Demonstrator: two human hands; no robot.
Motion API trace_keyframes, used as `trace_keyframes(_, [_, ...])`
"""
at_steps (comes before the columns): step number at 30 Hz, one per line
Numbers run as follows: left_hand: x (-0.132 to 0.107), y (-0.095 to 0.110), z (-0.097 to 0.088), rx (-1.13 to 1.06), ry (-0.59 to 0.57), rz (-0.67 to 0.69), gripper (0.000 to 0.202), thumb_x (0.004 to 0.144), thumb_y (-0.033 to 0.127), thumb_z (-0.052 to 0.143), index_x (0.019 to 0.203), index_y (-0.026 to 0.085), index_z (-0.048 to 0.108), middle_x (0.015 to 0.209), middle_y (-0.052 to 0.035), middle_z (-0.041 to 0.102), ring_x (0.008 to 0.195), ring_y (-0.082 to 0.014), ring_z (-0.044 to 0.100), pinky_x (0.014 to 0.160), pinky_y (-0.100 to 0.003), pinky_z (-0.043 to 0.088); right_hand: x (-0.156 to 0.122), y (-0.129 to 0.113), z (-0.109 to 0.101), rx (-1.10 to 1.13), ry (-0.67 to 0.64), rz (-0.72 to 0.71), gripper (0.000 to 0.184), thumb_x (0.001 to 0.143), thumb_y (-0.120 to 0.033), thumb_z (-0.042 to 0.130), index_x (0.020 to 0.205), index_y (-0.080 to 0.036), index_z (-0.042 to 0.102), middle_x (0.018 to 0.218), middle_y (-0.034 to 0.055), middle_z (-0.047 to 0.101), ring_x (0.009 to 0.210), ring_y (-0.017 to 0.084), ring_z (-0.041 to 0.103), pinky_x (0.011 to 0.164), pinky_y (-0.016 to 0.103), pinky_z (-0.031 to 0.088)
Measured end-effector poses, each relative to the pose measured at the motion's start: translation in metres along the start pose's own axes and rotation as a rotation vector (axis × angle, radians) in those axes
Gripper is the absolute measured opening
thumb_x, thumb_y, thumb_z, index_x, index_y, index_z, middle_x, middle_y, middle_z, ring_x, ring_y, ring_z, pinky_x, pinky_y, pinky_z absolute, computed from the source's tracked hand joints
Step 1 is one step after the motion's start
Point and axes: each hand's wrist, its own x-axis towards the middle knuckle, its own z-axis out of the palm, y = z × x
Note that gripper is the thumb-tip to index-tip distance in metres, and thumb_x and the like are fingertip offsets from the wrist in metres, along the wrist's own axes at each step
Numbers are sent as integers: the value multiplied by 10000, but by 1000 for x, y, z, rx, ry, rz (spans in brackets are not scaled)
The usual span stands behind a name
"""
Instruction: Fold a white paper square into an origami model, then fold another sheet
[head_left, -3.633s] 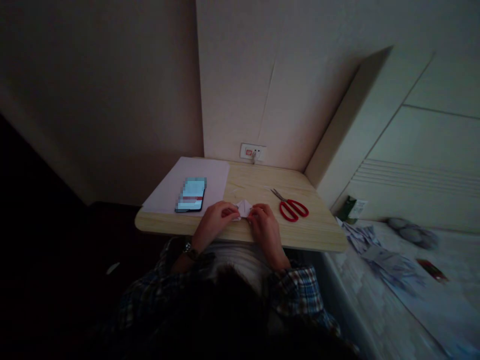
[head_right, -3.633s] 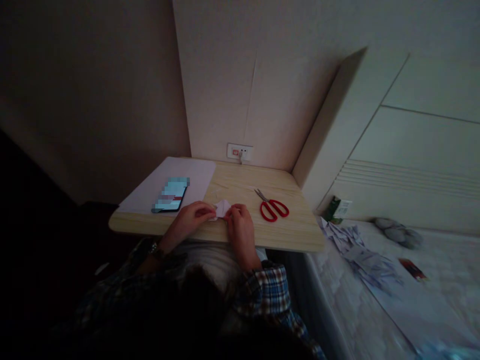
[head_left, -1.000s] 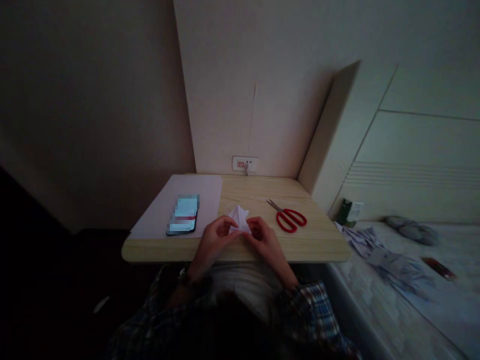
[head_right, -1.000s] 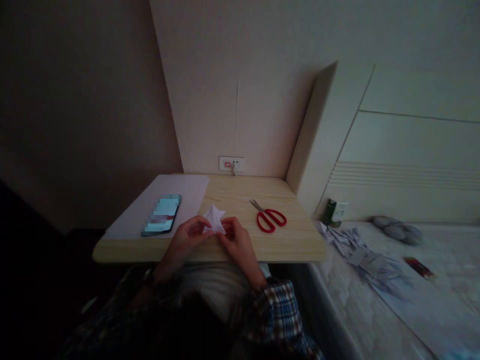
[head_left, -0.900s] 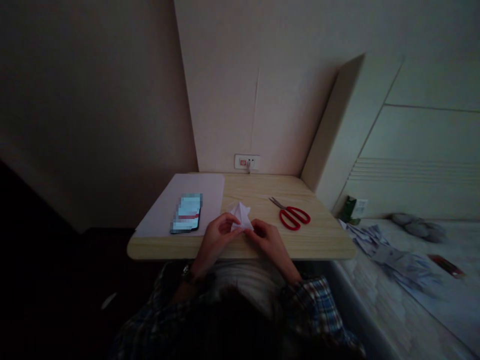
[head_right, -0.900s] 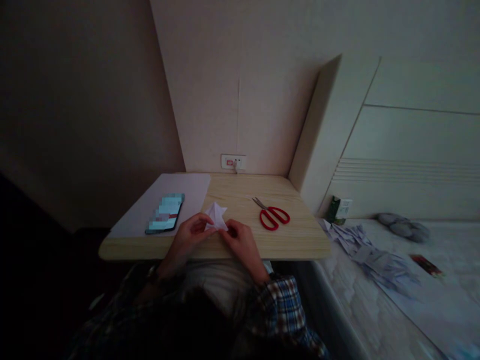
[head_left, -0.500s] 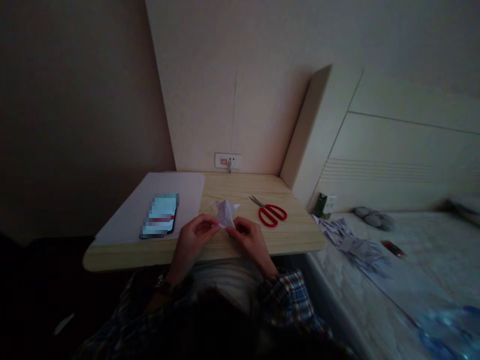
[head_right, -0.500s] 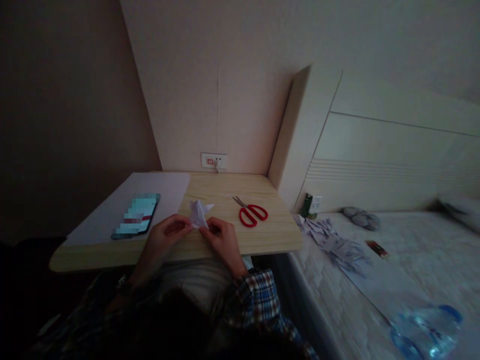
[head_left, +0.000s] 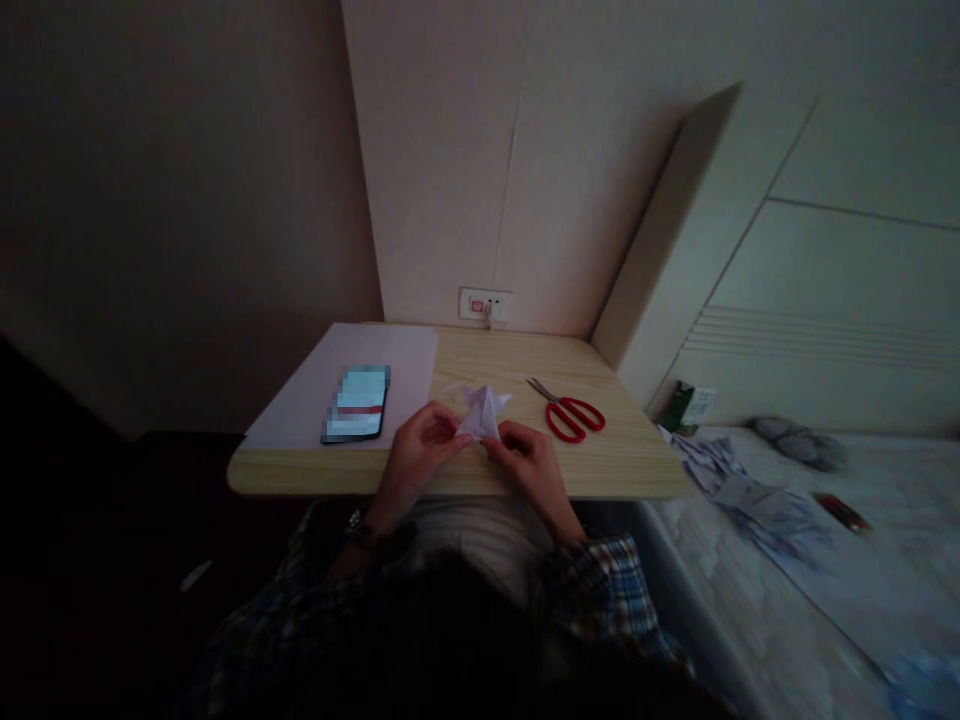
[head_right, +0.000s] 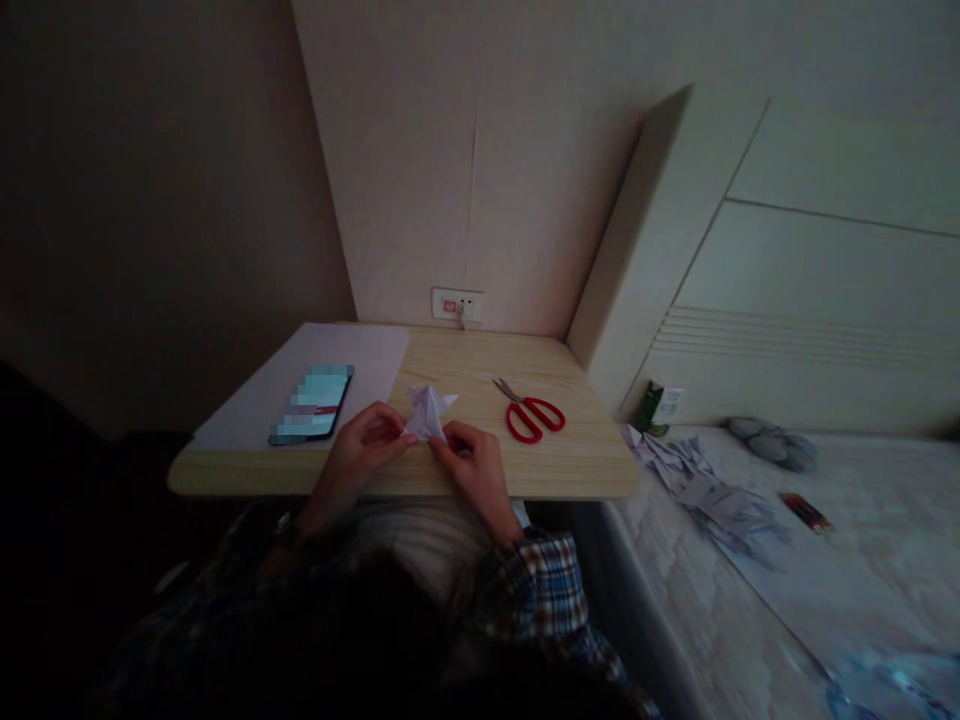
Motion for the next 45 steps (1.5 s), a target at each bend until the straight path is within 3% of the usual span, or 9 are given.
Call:
trace_keyframes(11, [0,0,1,-75,4,-82,363,556,271,807,740,198,503,722,42,640,687,-138,649,688,-254,529,0,1,1,-75,17,-38,247,795,-344,557,605,-186,546,569,-24,504,567,122,453,559,243,343])
trace_keyframes(20, [2,-2,0,-91,-89,-96,414,583,264,776,899,199,517,754,14,691,747,-172,691,738,-294,536,-1,0,-1,-94,10,-82,214,793,-309,532,616,-189,537,581,-23,494,580,126,453,573,246,349])
trace_keyframes(30, [-1,0,0,-44,-71,-67,384,584,273,785,841,203,508,740,32,668,727,-152,674,698,-258,522,0,0,0,-99,-89,-28,203,812,-331,531,695,-175,586,610,-14,543,587,129,483,546,231,361])
trace_keyframes(45, [-2,-3,0,-42,-106,-49,340,589,240,772,796,199,506,698,52,635,647,-119,634,636,-225,495,-1,4,1,-187,-77,-79,254,832,-372,540,683,-171,581,609,-14,525,574,125,427,546,245,325])
